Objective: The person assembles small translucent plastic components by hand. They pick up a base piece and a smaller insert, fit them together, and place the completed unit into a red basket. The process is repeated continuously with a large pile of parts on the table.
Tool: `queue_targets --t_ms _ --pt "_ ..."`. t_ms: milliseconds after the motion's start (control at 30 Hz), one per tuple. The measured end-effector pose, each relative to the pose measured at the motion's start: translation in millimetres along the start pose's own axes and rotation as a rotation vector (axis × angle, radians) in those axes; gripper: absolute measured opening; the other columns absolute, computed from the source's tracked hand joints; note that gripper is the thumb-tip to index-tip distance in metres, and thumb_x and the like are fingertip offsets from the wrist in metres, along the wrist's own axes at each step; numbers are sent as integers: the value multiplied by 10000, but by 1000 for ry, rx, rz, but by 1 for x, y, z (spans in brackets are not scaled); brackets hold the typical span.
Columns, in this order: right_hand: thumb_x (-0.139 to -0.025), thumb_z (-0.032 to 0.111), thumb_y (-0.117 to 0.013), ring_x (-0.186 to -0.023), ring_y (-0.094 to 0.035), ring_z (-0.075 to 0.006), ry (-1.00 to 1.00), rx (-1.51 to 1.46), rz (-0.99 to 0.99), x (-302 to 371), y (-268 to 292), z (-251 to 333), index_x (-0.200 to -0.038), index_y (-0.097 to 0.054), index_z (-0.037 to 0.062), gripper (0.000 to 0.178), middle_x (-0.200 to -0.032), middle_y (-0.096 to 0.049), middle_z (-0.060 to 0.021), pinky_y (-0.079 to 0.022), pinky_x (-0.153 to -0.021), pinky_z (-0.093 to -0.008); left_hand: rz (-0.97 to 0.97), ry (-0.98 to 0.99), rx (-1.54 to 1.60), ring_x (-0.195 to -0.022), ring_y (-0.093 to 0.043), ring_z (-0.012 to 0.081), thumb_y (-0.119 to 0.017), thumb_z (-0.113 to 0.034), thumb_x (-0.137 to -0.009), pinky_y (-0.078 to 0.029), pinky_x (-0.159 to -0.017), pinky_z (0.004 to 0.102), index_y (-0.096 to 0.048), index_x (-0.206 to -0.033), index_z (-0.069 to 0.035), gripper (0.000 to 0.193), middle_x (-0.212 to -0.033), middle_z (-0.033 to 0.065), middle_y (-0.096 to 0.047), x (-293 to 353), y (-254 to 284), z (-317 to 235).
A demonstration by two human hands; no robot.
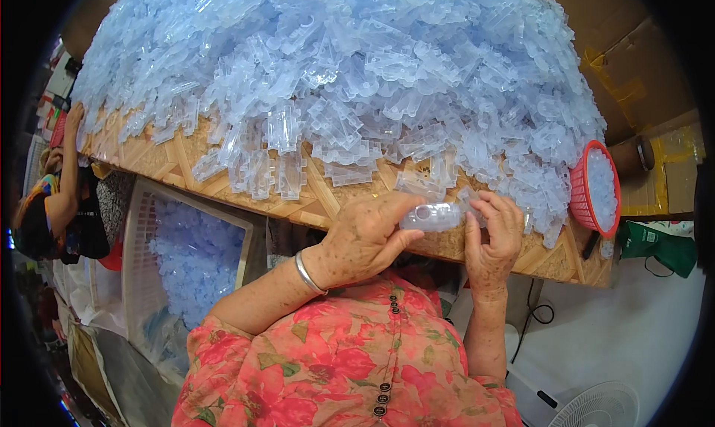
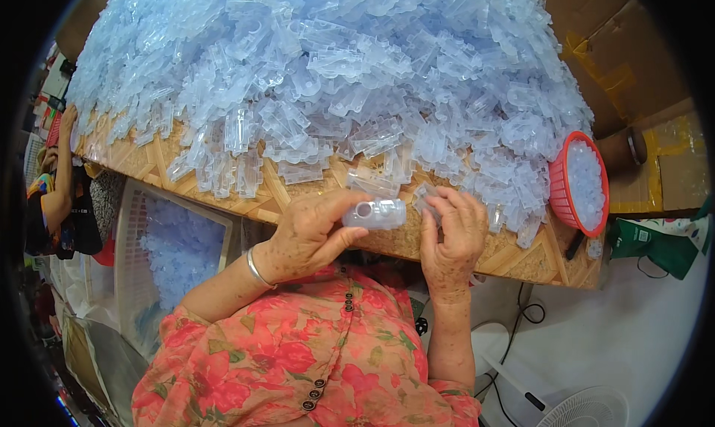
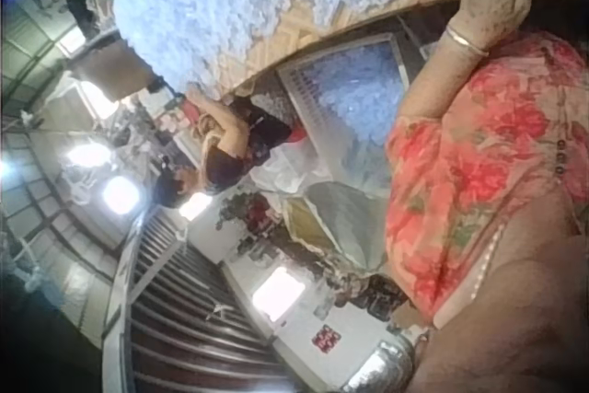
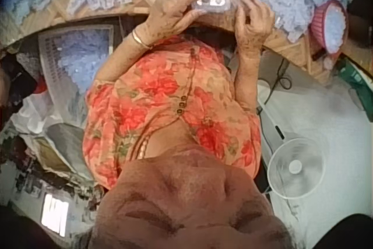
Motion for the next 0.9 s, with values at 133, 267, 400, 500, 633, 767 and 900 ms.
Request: queue_targets --t_ms 133,267,400,500,633,767,900 --pt "-779 58 -789 -1080 -625 -329 1 -183 39 -2 12 16 -1110 -705 37 342 -1162 -697 -124 -477 -957 -432 -47 -199 -48 -1011 -651 364 -751 -122 -849 -525 -844 446 -619 -1236 -25 420 -1167 157 -651 -3 -8 -3" --pt "-779 101 -800 -1091 -624 -335 -8 -253 178 2 2 28 -1157 -694 32 398 -1199 -688 -131 -482 -953 -437 15 -155 22 -1066 -625 371 -748 -109 -827 -513 -870 449 -628 -1216 -19 417 -1199 157 -632 -6 -13 1" --pt "-757 126 -809 -1027 -622 -325 37 -224 225 8 -8 24 -1148 -688 41 418 -1113 -684 -118 -475 -912 -433 25 -183 16 -1033 -628 378 -735 -90 -815 -514 -851 448 -624 -1211 -8 419 -1169 156 -634 -14 -14 -4" --pt "-749 132 -807 -1001 -606 -320 51 -149 285 7 -10 26 -1139 -676 52 419 -1069 -665 -112 -464 -889 -440 14 -176 -33 -1041 -616 374 -722 -62 -813 -508 -858 442 -614 -1232 -11 436 -1151 160 -619 -13 -17 -5" --pt "-766 153 -797 -1048 -598 -316 93 -111 322 -2 -9 29 -1169 -658 60 436 -1130 -657 -111 -456 -906 -450 20 -145 -33 -1035 -608 384 -710 -34 -805 -499 -856 447 -602 -1248 -15 456 -1151 169 -607 -12 -17 -1" --pt "-810 116 -766 -1071 -631 -342 108 -64 87 -29 40 3 -1177 -672 55 384 -1180 -683 -132 -460 -948 -463 -2 -126 -58 -1018 -611 374 -729 -31 -807 -496 -850 434 -614 -1215 -17 424 -1156 163 -627 -15 -16 -1" --pt "-875 119 -703 -1035 -643 -352 -128 597 -218 -60 131 -94 -1139 -703 55 271 -1121 -701 -152 -473 -939 -463 -44 -129 -84 -1017 -609 362 -739 -38 -810 -492 -858 427 -627 -1206 -19 412 -1164 158 -636 -14 -14 -2"
Point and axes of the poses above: each hand's wrist, its own x-axis away from the middle knuckle, its own y-axis out of the back of the hand, z = x × y, the point moved 6 cm from there along -x, towards the middle knuckle
